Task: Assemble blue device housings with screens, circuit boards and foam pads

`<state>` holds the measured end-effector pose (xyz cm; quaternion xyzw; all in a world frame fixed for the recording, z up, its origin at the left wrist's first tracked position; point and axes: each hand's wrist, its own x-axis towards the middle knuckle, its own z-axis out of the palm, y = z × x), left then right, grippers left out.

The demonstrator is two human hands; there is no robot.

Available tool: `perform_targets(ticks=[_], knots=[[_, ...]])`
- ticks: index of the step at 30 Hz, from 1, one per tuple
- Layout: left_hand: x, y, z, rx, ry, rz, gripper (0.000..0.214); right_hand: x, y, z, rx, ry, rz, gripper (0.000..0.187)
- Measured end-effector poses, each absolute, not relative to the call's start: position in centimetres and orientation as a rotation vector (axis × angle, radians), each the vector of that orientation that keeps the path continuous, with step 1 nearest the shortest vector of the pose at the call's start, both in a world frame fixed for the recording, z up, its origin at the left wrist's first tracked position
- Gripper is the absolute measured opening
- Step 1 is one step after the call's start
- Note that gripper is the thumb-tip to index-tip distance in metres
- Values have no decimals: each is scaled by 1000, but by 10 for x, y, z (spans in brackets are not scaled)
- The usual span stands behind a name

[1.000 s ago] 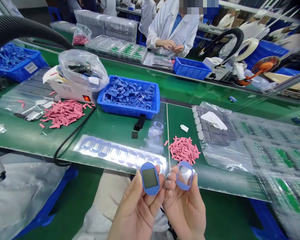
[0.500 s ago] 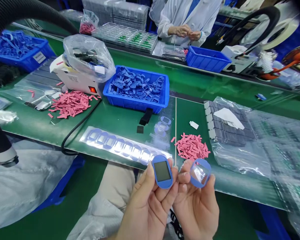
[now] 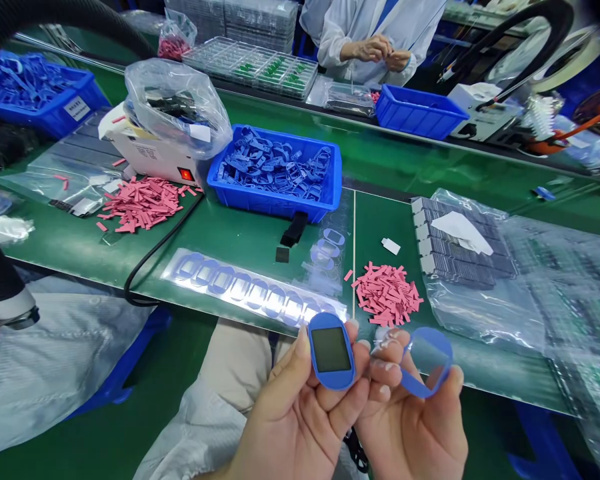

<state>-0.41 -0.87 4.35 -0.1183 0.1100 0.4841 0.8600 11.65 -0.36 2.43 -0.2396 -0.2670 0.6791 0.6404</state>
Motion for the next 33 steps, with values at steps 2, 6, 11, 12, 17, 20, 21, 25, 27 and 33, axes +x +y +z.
perform_targets(ticks=[2,6,11,12,17,20,21,25,27,33], knots=[[-5,-9,44,-227,195,983,36,116,-6,27,-587,-614,1525,29],[-7,-10,49,-222,179,949,40,116,-7,32,-683,-635,1461,28],[-3,-7,50,-71,352,1081,25,120,-8,33,-847,-826,1309,32],[-2,-7,48,-12,442,1137,22,121,-9,32,-913,-908,1248,34],[-2,-6,29,287,897,1352,21,122,-18,27,-1329,-1473,643,42],[-3,-8,18,422,1011,1380,21,113,-16,28,-1349,-1691,413,46],[-3,-8,16,459,1021,1386,20,109,-14,28,-1340,-1713,382,45],[-3,-8,13,596,1048,1454,19,100,-10,30,-1320,-1736,346,43],[-2,-8,14,662,1069,1498,18,100,-11,29,-1309,-1720,368,44],[-2,-8,16,729,1137,1530,19,102,-14,27,-1275,-1661,524,51]])
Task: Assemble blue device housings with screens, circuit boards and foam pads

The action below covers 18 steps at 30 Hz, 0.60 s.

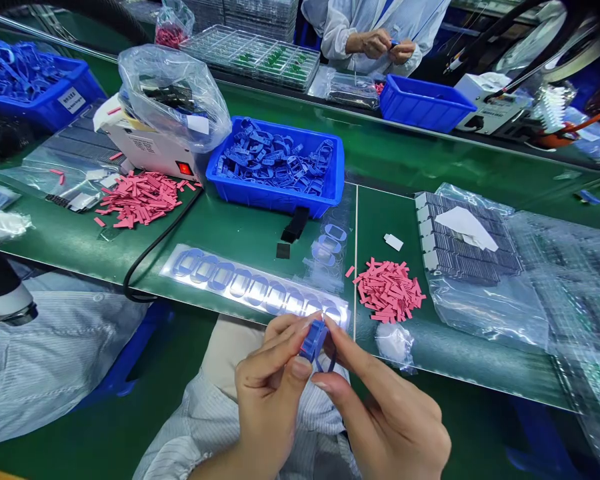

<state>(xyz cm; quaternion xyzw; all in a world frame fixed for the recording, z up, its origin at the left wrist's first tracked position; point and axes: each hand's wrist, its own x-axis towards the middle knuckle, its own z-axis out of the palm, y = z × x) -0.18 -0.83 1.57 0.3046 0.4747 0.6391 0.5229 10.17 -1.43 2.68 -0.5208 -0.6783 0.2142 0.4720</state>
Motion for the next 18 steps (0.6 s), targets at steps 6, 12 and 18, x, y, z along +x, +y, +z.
perform_targets(ticks=[6,12,18], knots=[[-2,-12,14,850,1153,1565,17,105,-11,27,-1232,-1701,530,53],[-6,-12,11,994,1115,1605,21,106,-10,29,-1206,-1685,549,51],[-19,-6,18,1319,1087,1589,27,102,-12,20,-1163,-1557,548,46]])
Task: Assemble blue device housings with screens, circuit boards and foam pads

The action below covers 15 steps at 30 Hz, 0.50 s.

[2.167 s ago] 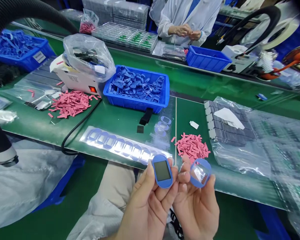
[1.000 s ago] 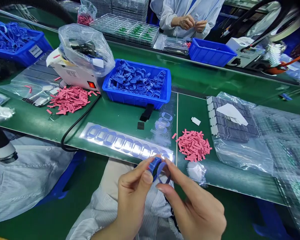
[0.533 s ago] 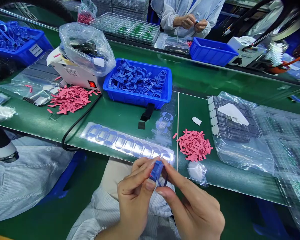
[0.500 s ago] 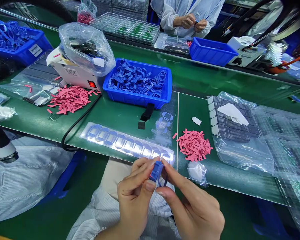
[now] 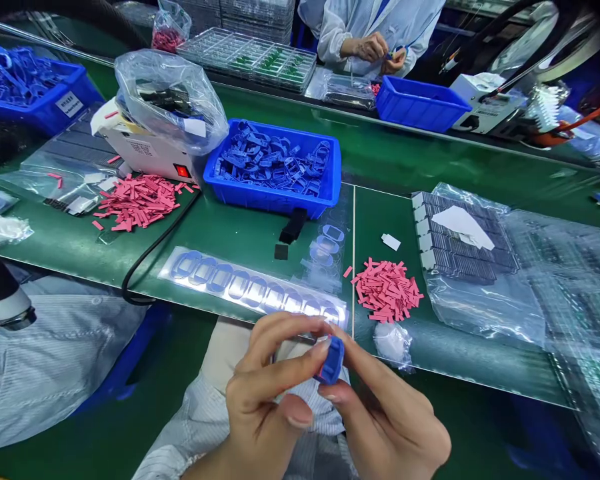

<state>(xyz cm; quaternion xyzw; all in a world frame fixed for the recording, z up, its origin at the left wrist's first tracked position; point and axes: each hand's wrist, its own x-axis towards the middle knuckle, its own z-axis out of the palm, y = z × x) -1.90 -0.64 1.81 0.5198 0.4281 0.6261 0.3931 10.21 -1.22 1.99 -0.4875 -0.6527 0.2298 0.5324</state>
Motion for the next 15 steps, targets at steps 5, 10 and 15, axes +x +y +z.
perform_targets(ticks=[5,10,15], knots=[[-29,5,41,1711,1260,1555,34,102,-12,13,-1199,-1573,403,48],[-35,10,47,1909,1295,1476,37,107,-9,9,-1189,-1693,253,56],[-36,9,39,2011,1237,1557,39,121,1,16,-1107,-1654,593,40]])
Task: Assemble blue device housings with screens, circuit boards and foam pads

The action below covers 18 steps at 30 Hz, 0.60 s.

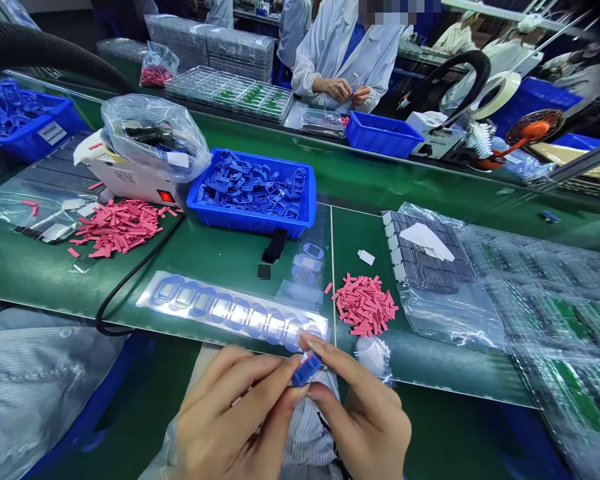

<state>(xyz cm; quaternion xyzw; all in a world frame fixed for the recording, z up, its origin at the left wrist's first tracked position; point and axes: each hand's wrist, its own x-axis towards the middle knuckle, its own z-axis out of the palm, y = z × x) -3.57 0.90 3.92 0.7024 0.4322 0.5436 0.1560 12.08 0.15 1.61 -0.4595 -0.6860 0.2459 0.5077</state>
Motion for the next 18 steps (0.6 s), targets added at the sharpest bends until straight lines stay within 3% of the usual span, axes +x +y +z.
perform_targets(ticks=[3,6,18], knots=[[-37,9,38,2033,1171,1502,41,130,9,24,-1076,-1582,908,18],[-37,10,42,2027,1108,1464,40,135,12,27,-994,-1552,1061,11],[-32,24,35,2137,1103,1237,12,136,8,18,-1049,-1834,631,19]])
